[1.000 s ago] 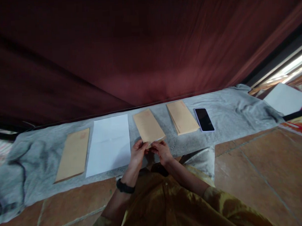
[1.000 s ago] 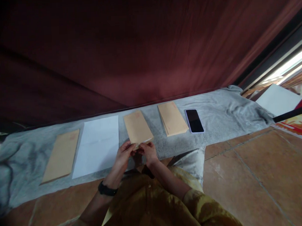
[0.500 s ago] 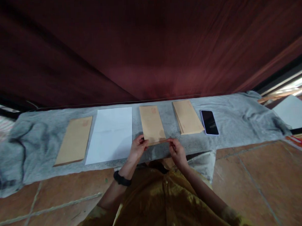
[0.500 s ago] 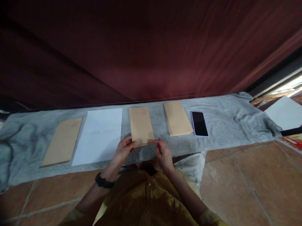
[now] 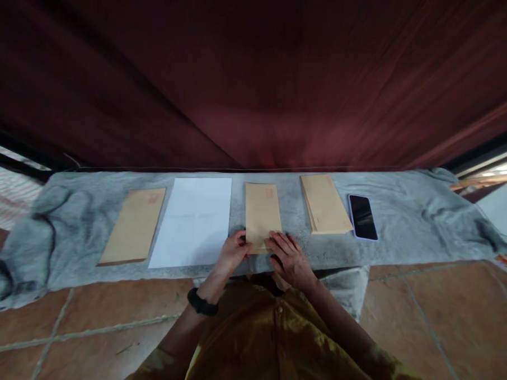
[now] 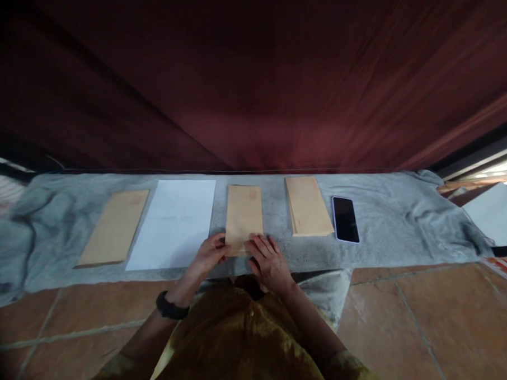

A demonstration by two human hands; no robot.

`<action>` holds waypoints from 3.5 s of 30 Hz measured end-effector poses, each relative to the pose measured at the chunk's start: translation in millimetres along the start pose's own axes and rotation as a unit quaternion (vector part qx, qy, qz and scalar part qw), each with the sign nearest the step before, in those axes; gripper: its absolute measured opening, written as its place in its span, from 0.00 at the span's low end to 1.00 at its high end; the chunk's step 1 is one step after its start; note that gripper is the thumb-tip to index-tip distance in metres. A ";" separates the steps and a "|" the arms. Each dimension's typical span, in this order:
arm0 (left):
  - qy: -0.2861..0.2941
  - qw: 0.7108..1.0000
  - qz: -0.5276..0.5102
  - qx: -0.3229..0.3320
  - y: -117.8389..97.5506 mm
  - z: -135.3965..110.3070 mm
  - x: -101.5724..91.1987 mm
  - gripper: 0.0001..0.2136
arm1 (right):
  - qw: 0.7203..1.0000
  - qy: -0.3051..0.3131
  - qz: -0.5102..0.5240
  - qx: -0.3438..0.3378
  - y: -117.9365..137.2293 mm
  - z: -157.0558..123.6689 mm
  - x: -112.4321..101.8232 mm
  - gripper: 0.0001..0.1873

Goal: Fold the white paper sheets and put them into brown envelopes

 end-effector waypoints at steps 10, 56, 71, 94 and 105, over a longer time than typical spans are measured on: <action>-0.139 0.889 0.397 0.183 1.8 -20.5 1.6 0.18 | 1.000 0.005 -0.012 0.004 1.5 1.8 1.7 0.28; -0.069 0.793 0.462 0.391 23.9 -19.6 -3.4 0.08 | 0.991 -0.096 0.090 0.021 -23.1 1.7 8.2 0.13; -0.134 0.785 0.495 0.348 22.3 -16.9 8.3 0.06 | 0.988 -0.117 0.043 0.089 -16.4 9.6 10.3 0.08; 0.009 0.717 0.566 0.407 48.3 -54.5 47.4 0.22 | 1.000 -0.006 0.003 -0.015 12.2 -20.6 10.5 0.29; -0.034 0.727 0.573 0.376 50.8 -61.0 41.9 0.26 | 0.999 -0.012 -0.051 0.016 8.7 -30.2 13.6 0.28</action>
Point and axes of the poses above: each hand's wrist, its own z-axis towards the middle knuckle, its own x-axis out of the palm, y = z × x, the point moved 2 cm from there along z, towards the middle knuckle, and after that the axes turned 6 degrees about z, right-handed, at the moved point
